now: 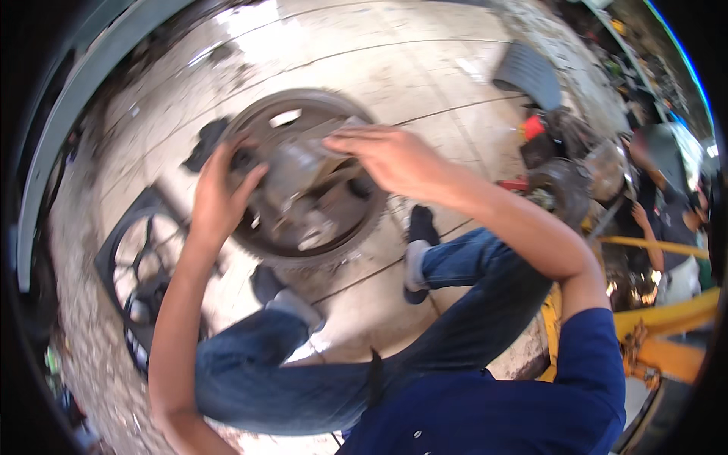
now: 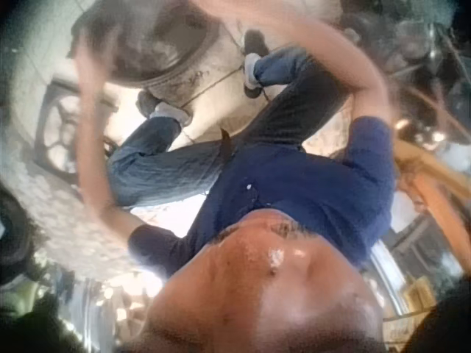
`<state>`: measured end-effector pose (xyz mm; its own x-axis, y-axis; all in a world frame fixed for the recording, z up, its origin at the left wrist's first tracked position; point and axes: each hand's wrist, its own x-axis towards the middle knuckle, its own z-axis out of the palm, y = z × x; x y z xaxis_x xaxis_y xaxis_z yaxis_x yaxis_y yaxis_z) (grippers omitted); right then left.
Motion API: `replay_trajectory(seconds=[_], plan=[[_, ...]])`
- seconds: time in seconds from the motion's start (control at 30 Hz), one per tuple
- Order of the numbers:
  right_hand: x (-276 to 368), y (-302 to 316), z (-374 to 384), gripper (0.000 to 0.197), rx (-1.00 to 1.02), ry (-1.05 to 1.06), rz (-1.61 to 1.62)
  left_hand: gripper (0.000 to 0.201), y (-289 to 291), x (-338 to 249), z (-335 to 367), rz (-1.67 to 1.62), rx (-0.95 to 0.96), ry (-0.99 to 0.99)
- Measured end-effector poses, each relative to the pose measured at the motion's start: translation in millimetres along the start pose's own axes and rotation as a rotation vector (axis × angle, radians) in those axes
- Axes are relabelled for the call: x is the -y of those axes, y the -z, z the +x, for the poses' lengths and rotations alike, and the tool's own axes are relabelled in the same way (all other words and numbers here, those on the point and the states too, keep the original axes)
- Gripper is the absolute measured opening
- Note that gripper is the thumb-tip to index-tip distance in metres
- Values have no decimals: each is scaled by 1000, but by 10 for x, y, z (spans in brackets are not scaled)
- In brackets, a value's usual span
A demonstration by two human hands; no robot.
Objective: The person sits on the floor and uses a sanding block to smooth the surface of a circular metal part. They repeatedly rub the sanding block over the face and edges of the part, occasionally flipping it over to work on the other side.
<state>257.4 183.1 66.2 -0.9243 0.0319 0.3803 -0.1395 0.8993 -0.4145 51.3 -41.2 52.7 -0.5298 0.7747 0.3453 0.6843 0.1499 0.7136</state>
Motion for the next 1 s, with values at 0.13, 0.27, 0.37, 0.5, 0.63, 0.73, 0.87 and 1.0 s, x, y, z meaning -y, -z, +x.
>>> replay_trajectory(seconds=[0.13,0.27,0.37,0.5,0.63,0.73,0.87,1.0], plan=[[8,63,28,48,70,32,-57,41,95,145,-6,340,68,-52],[55,86,35,48,78,-48,-78,42,76,243,-34,432,6,-69],[150,134,2,48,62,-3,-76,38,146,358,6,449,-8,-35],[50,139,36,49,114,-118,-58,35,87,647,12,451,-28,-21],[176,78,-23,50,44,-45,-107,37,38,651,30,602,95,-64],[198,100,-32,51,55,-17,-101,38,74,635,17,676,112,-69],[166,94,-59,51,34,-15,-106,45,197,683,-64,717,178,-52],[233,81,-74,50,34,52,-193,48,345,577,-125,703,262,-54]])
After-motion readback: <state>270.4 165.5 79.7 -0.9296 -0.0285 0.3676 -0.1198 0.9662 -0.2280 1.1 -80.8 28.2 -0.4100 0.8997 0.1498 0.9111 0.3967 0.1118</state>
